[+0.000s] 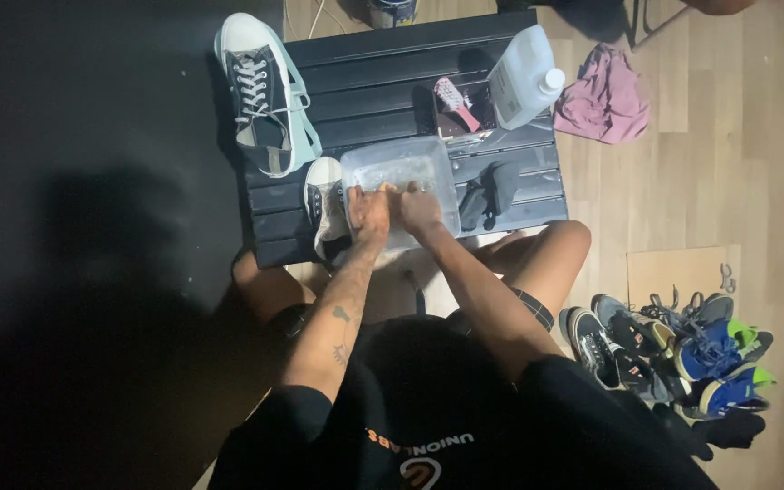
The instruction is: Cleaning shoe laces by dipping and agitating them in a container of soapy water.
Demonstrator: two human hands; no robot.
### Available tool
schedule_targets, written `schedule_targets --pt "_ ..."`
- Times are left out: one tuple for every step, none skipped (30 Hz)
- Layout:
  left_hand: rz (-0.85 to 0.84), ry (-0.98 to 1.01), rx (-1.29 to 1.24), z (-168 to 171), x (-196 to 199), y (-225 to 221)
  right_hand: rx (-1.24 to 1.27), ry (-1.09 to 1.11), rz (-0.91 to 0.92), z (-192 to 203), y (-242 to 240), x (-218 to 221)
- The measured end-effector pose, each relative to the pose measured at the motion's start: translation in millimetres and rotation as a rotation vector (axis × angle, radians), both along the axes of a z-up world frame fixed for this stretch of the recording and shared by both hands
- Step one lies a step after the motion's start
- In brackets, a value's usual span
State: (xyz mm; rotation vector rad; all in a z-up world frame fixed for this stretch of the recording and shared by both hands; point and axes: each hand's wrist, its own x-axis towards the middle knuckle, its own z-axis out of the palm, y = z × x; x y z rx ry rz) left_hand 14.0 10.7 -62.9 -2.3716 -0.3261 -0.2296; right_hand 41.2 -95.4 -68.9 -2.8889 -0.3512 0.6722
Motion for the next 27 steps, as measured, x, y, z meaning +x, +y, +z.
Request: schedule_targets --pt "0.016 0.145 -0.290 11 0 1 -0.019 -0.026 0.056 -5 0 2" --pt "0.016 0.149 -0.288 24 0 1 -0.017 -0.022 0.055 0 -2 4" --pt "0.036 0.294 -0.578 37 -1 2 -0.049 0.000 0.059 5 -4 7" --pt "0.058 0.438 -0.869 51 -1 3 -0.082 0.022 0.064 9 -6 9" --pt "0.062 0.439 -0.868 68 -3 5 -0.080 0.025 0.067 36 -5 4" --pt "0.008 0.446 -0.857 86 -5 7 -0.064 0.021 0.058 62 -4 -2" --pt "-0.049 0.452 -0.846 104 -5 8 -0.048 0.014 0.047 90 -4 -6" --pt "-0.050 0.452 -0.845 103 -5 11 -0.046 0.013 0.046 71 -5 0" --pt "-0.075 0.432 -0.840 102 -6 14 -0.022 0.039 -0.003 53 -6 6" --pt "-0.100 0.413 -0.834 102 -8 16 0.003 0.064 -0.052 35 -7 11" --pt "-0.112 0.411 -0.830 98 -4 20 0.005 0.058 -0.062 37 -10 12" --pt "-0.164 0.380 -0.818 94 -1 24 0.108 0.082 -0.110 39 -12 14" --pt "-0.209 0.358 -0.808 90 -3 28 0.211 0.116 -0.155 41 -14 9" --pt "-0.213 0.365 -0.805 85 -5 31 0.213 0.120 -0.162 56 -6 9" --pt "-0.250 0.339 -0.797 79 -8 33 0.217 0.140 -0.188 70 1 10" --pt "-0.287 0.313 -0.789 73 -11 36 0.221 0.161 -0.213 84 9 10" --pt "-0.283 0.314 -0.791 69 -12 33 0.220 0.164 -0.210 96 11 1" --pt "-0.236 0.330 -0.797 66 -13 29 0.252 0.165 -0.254 108 12 -9" --pt "-0.192 0.345 -0.802 63 -11 26 0.285 0.163 -0.300 122 13 -17" --pt "-0.191 0.344 -0.804 74 -11 26 0.284 0.163 -0.299 130 17 -23" --pt "-0.152 0.436 -0.797 86 -7 25 0.221 0.161 -0.211 139 21 -27" --pt "-0.114 0.528 -0.787 97 -4 25 0.159 0.158 -0.124 147 25 -31" --pt "-0.109 0.536 -0.786 96 -8 22 0.161 0.167 -0.124 144 25 -32" --pt "-0.078 0.519 -0.809 96 -13 20 0.094 0.145 -0.037 141 25 -34" --pt "-0.058 0.486 -0.829 97 -5 19 0.028 0.103 0.048 141 27 -24" --pt "-0.064 0.478 -0.824 86 1 27 0.032 0.094 0.046 128 29 -12" --pt "-0.155 0.402 -0.789 73 -3 31 -0.025 0.087 0.076 113 27 -9"
